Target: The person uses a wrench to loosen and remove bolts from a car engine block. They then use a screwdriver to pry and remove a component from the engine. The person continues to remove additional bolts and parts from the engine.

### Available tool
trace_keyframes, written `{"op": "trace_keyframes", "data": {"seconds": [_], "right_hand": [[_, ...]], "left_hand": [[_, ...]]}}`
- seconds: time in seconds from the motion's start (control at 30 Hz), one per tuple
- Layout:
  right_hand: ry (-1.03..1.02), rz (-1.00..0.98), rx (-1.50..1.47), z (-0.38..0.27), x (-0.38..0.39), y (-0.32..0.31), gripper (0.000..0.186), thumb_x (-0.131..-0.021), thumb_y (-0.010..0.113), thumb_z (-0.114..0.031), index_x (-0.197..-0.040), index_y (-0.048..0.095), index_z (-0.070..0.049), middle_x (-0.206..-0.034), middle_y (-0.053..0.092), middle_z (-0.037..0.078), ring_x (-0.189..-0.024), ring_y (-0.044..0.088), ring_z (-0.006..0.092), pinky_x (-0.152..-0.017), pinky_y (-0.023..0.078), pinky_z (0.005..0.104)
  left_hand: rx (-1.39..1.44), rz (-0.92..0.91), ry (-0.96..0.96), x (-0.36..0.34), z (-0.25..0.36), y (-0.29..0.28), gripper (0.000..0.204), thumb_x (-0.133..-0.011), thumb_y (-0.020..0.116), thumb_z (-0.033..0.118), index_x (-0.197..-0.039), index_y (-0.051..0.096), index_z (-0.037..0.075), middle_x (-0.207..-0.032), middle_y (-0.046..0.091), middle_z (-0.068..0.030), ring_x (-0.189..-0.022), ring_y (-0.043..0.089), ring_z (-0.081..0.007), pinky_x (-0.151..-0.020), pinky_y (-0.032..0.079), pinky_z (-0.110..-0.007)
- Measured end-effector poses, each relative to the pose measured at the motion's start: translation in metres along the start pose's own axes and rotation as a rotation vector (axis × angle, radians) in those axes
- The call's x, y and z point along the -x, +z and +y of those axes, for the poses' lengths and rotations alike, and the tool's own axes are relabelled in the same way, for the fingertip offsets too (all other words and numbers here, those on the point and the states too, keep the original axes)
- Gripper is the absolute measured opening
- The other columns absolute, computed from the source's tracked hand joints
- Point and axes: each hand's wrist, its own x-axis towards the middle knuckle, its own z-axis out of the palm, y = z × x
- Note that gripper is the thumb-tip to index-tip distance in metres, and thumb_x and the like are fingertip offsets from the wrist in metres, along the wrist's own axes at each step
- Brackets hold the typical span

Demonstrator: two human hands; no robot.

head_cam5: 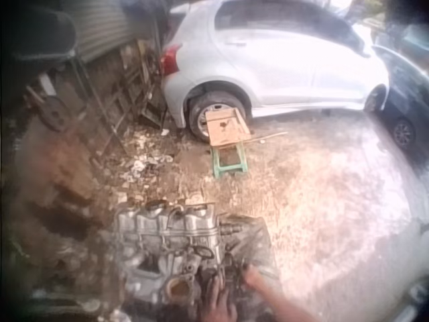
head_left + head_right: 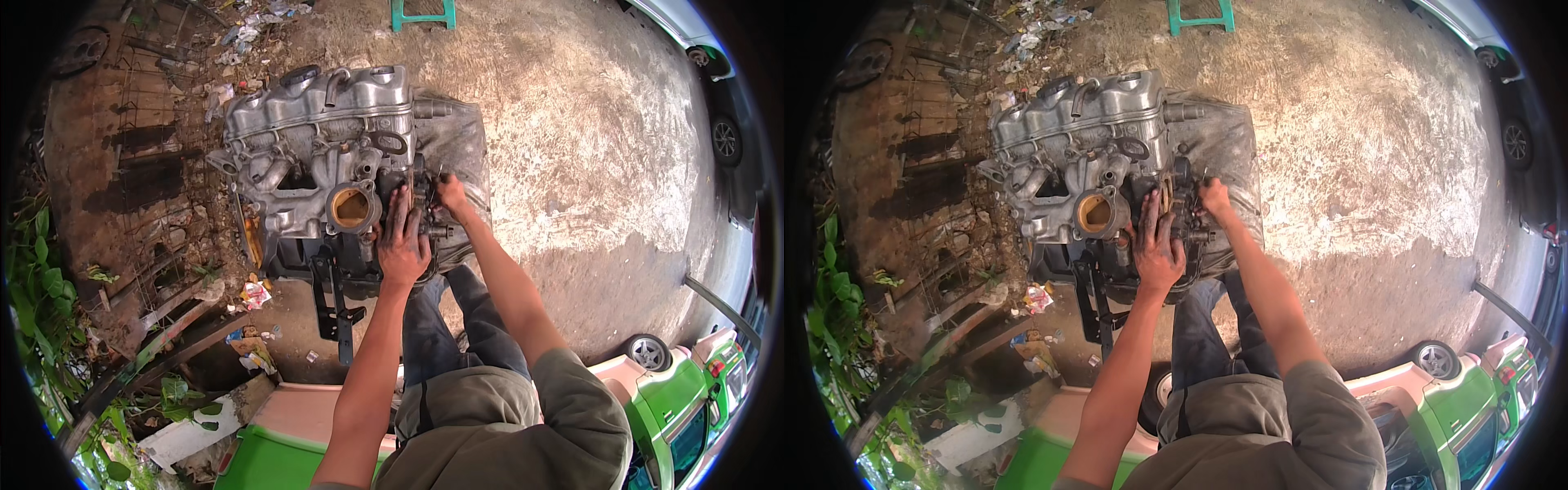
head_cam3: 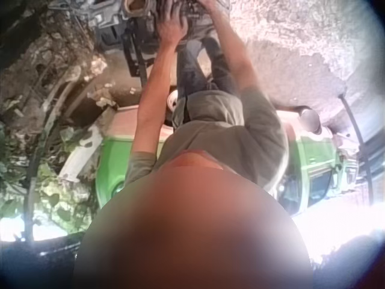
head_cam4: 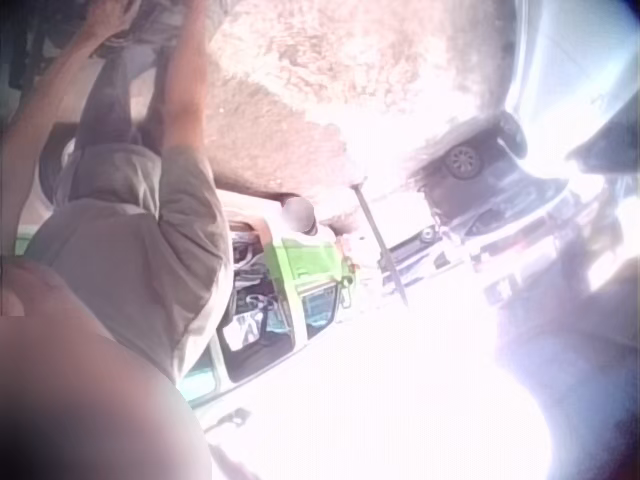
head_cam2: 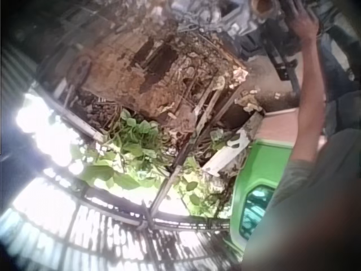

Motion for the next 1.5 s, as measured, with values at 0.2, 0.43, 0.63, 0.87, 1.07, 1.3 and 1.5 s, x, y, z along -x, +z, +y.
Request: {"op": "trace_keyframes", "data": {"seconds": [0.2,0.43,0.63,0.87,1.07,1.3,1.5], "right_hand": [[-0.592,0.181,0.301,-0.023,0.110,-0.004,0.023,-0.092,0.055,-0.010,-0.107,0.052,0.008,-0.097,0.061,0.035,-0.083,0.059,0.0543,-0.073,0.048,0.0561],[-0.638,0.301,0.371,-0.013,0.158,-0.022,0.020,-0.096,0.053,-0.005,-0.109,0.052,0.009,-0.082,0.059,0.029,-0.075,0.057,0.0513,-0.068,0.050,0.0482],[-0.310,0.356,-0.055,-0.011,0.118,-0.045,0.022,-0.102,0.049,-0.014,-0.102,0.056,0.007,-0.073,0.063,0.028,-0.073,0.066,0.0437,-0.063,0.050,0.0447],[0.002,-0.036,-0.220,0.003,0.027,-0.033,0.034,-0.102,0.054,-0.030,-0.098,0.061,0.003,-0.065,0.063,0.014,-0.051,0.065,0.0214,-0.047,0.053,0.0350],[0.115,-0.163,-0.352,0.007,0.002,-0.015,0.041,-0.098,0.060,-0.031,-0.114,0.052,0.006,-0.079,0.064,0.015,-0.052,0.064,0.0234,-0.045,0.056,0.0372],[0.184,-0.177,-0.427,0.021,-0.009,-0.010,0.039,-0.096,0.060,-0.025,-0.117,0.052,0.007,-0.083,0.064,0.018,-0.054,0.065,0.0258,-0.046,0.058,0.0396],[0.054,-0.015,-0.109,-0.010,0.016,-0.002,0.029,-0.095,0.056,-0.014,-0.112,0.054,0.009,-0.091,0.066,0.023,-0.064,0.070,0.0308,-0.046,0.059,0.0435]], "left_hand": [[0.008,0.003,-0.005,0.001,0.007,-0.001,0.037,-0.078,0.051,0.005,-0.113,0.061,-0.001,-0.153,0.038,-0.0180,-0.142,0.037,-0.0357,-0.114,0.027,-0.052],[-0.017,0.027,0.020,-0.004,0.004,-0.002,0.037,-0.077,0.050,0.004,-0.112,0.062,-0.001,-0.153,0.037,-0.0171,-0.142,0.038,-0.0347,-0.115,0.027,-0.052],[-0.025,0.035,0.018,-0.002,0.005,-0.002,0.036,-0.077,0.050,0.003,-0.110,0.063,0.000,-0.153,0.037,-0.0161,-0.142,0.038,-0.0345,-0.115,0.028,-0.052],[-0.026,0.035,0.008,-0.003,0.006,-0.002,0.035,-0.077,0.050,0.003,-0.109,0.064,-0.001,-0.153,0.037,-0.0156,-0.141,0.039,-0.0342,-0.114,0.029,-0.052],[0.013,0.019,-0.007,-0.002,0.004,-0.001,0.036,-0.076,0.050,0.003,-0.110,0.064,-0.001,-0.153,0.038,-0.0160,-0.142,0.037,-0.0335,-0.115,0.025,-0.051],[-0.005,0.030,0.003,-0.003,0.004,-0.002,0.036,-0.077,0.050,0.004,-0.110,0.064,0.000,-0.153,0.038,-0.0154,-0.142,0.037,-0.0328,-0.115,0.025,-0.052],[0.025,0.034,-0.009,-0.002,0.004,0.000,0.037,-0.077,0.049,0.004,-0.111,0.063,0.000,-0.154,0.038,-0.0152,-0.142,0.038,-0.0337,-0.115,0.025,-0.052]]}}
